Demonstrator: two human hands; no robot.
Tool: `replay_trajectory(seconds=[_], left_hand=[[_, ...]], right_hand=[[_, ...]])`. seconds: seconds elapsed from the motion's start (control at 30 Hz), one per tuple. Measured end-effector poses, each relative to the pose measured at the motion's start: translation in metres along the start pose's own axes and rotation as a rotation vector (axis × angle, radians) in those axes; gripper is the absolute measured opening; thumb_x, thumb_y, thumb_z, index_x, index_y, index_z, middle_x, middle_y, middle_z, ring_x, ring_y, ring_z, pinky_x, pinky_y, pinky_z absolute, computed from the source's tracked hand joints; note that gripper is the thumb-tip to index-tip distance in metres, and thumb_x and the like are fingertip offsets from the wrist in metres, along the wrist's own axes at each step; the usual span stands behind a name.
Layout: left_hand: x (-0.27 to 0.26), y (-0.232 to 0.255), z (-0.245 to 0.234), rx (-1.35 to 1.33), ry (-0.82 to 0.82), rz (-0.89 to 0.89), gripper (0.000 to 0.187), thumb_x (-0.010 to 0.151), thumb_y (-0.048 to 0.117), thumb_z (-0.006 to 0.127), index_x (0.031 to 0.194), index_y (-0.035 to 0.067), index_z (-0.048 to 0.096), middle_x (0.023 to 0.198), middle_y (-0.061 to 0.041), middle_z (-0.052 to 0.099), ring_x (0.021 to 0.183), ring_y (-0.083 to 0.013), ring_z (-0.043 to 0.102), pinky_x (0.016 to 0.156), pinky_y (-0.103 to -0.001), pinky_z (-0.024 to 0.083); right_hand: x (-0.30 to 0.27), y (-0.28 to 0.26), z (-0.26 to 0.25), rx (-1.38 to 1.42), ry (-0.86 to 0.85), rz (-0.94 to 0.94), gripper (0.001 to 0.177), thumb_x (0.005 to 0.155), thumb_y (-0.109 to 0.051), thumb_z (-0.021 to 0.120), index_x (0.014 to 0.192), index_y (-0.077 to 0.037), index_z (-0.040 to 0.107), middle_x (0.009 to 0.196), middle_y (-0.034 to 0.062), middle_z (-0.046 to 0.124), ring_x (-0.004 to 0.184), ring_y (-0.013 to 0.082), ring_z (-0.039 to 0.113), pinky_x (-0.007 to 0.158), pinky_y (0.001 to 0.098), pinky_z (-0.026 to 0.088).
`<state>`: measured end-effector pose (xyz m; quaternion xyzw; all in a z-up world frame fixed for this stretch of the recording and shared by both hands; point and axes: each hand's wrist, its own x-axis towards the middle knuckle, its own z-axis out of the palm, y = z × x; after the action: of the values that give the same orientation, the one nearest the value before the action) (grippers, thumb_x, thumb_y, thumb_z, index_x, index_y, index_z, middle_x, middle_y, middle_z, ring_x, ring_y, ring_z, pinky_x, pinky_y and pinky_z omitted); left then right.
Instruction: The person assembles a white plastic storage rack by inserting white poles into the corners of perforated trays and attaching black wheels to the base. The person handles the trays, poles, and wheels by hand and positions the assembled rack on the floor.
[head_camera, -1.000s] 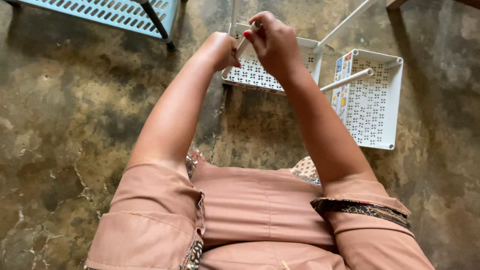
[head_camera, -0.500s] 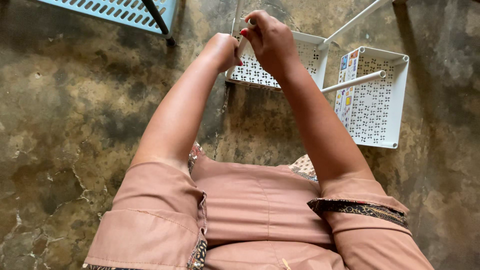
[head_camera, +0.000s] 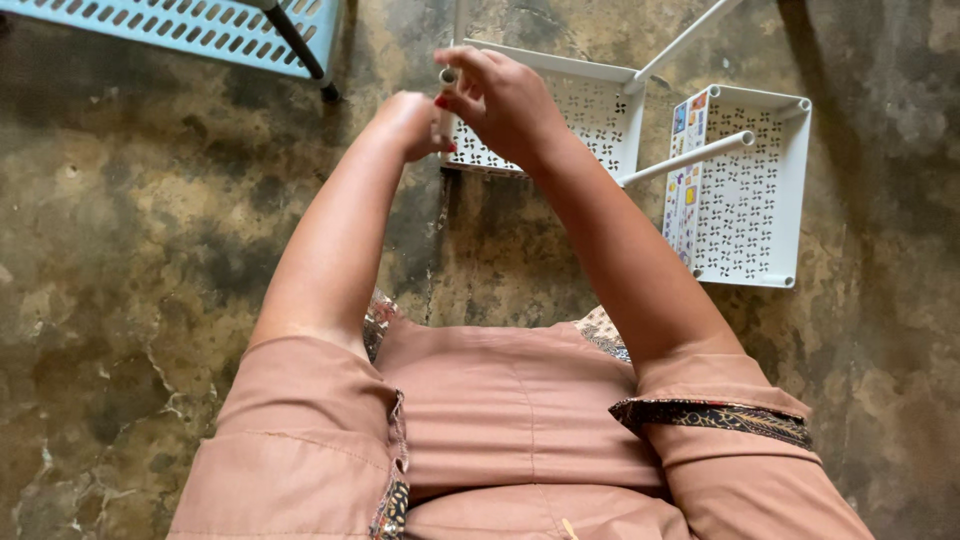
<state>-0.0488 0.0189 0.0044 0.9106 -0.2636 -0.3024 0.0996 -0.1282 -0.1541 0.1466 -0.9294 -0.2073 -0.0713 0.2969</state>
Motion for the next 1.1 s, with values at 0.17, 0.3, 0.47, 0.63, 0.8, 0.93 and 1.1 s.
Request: replay_trajectory(seconds=[0.17, 0.3, 0.47, 0.63, 0.8, 0.93, 1.1], left_hand=[[0.011, 0.039, 0.036, 0.577, -0.688, 0.046, 0.081, 0.092, 0.066, 0.053, 0.136, -0.002, 0.053, 0.129, -0.025, 0.066, 0.122, -0.0360, 0.061, 0.109, -0.041, 0.043], [0.016, 0.114, 0.016, 0.293, -0.462, 0.132, 0.093, 0.099, 0.074, 0.041, 0.148, -0.004, 0.049, 0.146, -0.025, 0.058, 0.136, -0.0365, 0.055, 0.119, -0.044, 0.040], [0.017, 0.183, -0.067, -0.213, 0.227, 0.102, 0.071, 0.097, 0.054, 0.062, 0.141, -0.001, 0.051, 0.136, -0.024, 0.058, 0.127, -0.0357, 0.057, 0.103, -0.045, 0.048], [0.030, 0.274, -0.101, -0.318, 0.636, 0.486, 0.048, 0.099, 0.043, 0.069, 0.124, 0.001, 0.066, 0.127, -0.021, 0.067, 0.121, -0.0386, 0.061, 0.102, -0.047, 0.048], [0.071, 0.421, -0.059, -0.401, 0.625, 0.667, 0.045, 0.094, 0.040, 0.073, 0.120, 0.003, 0.067, 0.121, -0.022, 0.068, 0.115, -0.0396, 0.063, 0.099, -0.047, 0.050], [0.109, 0.482, 0.003, -0.292, 0.445, 0.497, 0.049, 0.090, 0.039, 0.074, 0.117, 0.000, 0.065, 0.122, -0.025, 0.062, 0.115, -0.0427, 0.058, 0.098, -0.049, 0.049], [0.151, 0.470, 0.064, -0.062, 0.317, 0.272, 0.053, 0.086, 0.044, 0.077, 0.115, 0.001, 0.067, 0.128, -0.022, 0.060, 0.122, -0.0416, 0.055, 0.102, -0.047, 0.048]], right_hand=[[-0.017, 0.022, -0.044, -0.110, -0.070, 0.363, 0.064, 0.109, -0.050, 0.054, 0.158, -0.014, 0.038, 0.162, 0.0104, 0.041, 0.149, 0.0280, 0.036, 0.122, 0.0521, 0.024], [-0.028, 0.060, -0.103, -0.295, -0.128, 0.736, 0.066, 0.102, -0.055, 0.049, 0.154, -0.016, 0.036, 0.164, 0.0094, 0.028, 0.151, 0.0296, 0.020, 0.120, 0.0592, 0.006], [-0.103, 0.120, -0.193, -0.329, 0.185, 0.757, 0.042, 0.104, -0.050, 0.066, 0.130, -0.018, 0.070, 0.126, 0.0207, 0.067, 0.121, 0.0405, 0.060, 0.106, 0.0495, 0.044], [-0.231, 0.201, -0.247, -0.384, 0.382, 0.910, 0.036, 0.098, -0.047, 0.071, 0.105, -0.012, 0.076, 0.101, 0.0156, 0.075, 0.096, 0.0375, 0.071, 0.084, 0.0462, 0.054], [-0.389, 0.284, -0.228, -0.369, 0.150, 1.176, 0.043, 0.089, -0.046, 0.076, 0.109, -0.009, 0.074, 0.098, 0.0223, 0.074, 0.091, 0.0376, 0.071, 0.083, 0.0469, 0.055], [-0.463, 0.324, -0.170, -0.248, 0.009, 1.342, 0.052, 0.084, -0.051, 0.077, 0.108, -0.005, 0.076, 0.106, 0.0225, 0.075, 0.095, 0.0372, 0.073, 0.085, 0.0464, 0.058], [-0.494, 0.318, -0.110, -0.198, 0.063, 1.559, 0.073, 0.085, -0.053, 0.082, 0.121, 0.008, 0.067, 0.112, 0.0290, 0.069, 0.104, 0.0397, 0.070, 0.087, 0.0462, 0.056]])
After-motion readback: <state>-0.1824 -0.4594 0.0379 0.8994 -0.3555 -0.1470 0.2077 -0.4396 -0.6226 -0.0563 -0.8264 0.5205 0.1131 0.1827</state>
